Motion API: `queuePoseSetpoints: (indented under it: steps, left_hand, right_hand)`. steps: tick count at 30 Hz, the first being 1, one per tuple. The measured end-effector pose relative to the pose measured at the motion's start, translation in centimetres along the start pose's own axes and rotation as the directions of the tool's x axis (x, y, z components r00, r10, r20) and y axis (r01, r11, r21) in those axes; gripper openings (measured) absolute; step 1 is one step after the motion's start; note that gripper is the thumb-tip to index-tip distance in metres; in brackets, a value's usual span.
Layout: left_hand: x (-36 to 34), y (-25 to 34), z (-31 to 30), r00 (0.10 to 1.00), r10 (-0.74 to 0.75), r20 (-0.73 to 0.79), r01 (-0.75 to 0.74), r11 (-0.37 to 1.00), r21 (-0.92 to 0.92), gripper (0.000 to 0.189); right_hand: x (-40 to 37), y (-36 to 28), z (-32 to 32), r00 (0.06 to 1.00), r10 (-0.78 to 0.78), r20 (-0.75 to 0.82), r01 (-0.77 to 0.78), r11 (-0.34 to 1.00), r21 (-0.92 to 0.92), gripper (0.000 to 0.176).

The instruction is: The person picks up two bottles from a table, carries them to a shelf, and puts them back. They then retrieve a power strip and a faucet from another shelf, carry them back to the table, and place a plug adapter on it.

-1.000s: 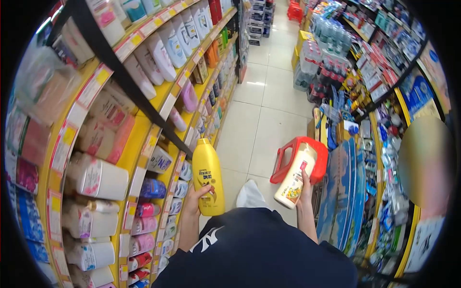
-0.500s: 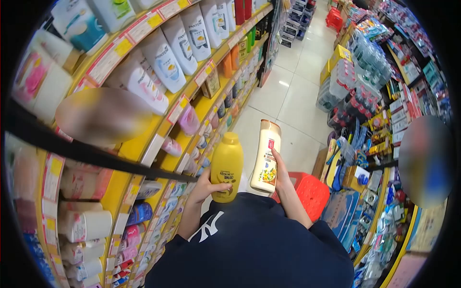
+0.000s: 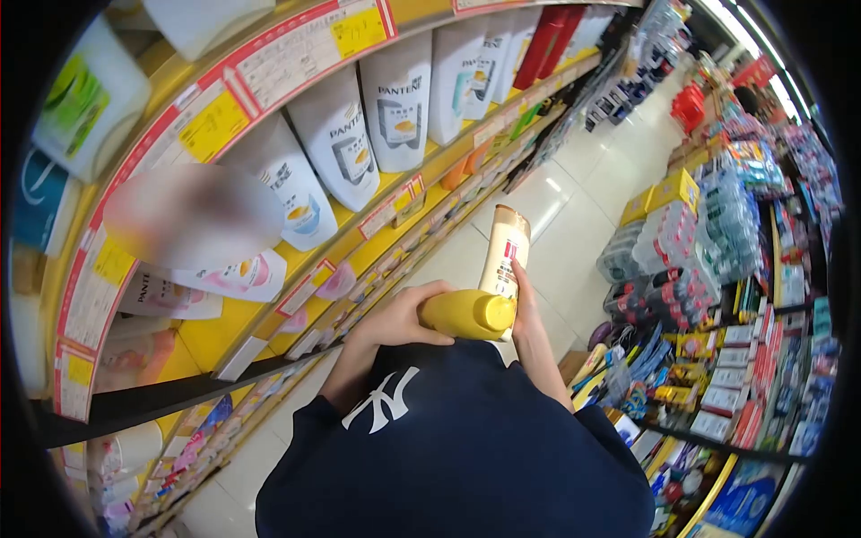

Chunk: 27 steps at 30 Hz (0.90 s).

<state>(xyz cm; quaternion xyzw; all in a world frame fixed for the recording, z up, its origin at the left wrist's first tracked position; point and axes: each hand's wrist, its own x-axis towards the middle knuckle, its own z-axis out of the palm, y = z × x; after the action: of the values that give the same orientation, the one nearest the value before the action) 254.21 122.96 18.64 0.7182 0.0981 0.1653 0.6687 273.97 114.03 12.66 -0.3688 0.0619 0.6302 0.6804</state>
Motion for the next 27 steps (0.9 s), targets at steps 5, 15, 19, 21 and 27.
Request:
queuePoseSetpoints:
  steps: [5,15,19,21,27]
  left_hand:
    - [1.9,-2.3,-0.7,0.964,-0.122,-0.238,0.127,0.992,0.007,0.051]
    - [5.2,-12.2,3.2,0.661,-0.303,-0.686,0.230,0.953,-0.198,0.061]
    - [6.1,-14.5,4.8,0.590,-0.224,-0.776,0.242,0.966,-0.095,0.063]
    - [6.7,-15.0,5.3,0.463,-0.342,-0.818,0.199,0.939,-0.280,0.053]
    - [8.0,-15.8,5.3,0.099,-0.321,-0.942,0.053,0.947,-0.317,0.025]
  right_hand:
    - [4.8,-3.4,-0.6,0.996,0.091,-0.023,-0.091,0.995,-0.029,0.029]
    - [10.9,-14.5,-2.5,0.977,0.205,0.056,-0.189,0.958,-0.214,0.028]
    - [13.0,-17.9,-3.9,0.981,0.182,0.069,-0.158,0.953,-0.257,0.028]
    - [13.8,-18.9,-4.5,0.984,0.167,0.063,-0.148,0.959,-0.241,0.028]
    - [15.6,-22.5,-6.1,0.974,0.204,0.102,-0.172,0.950,-0.261,0.029]
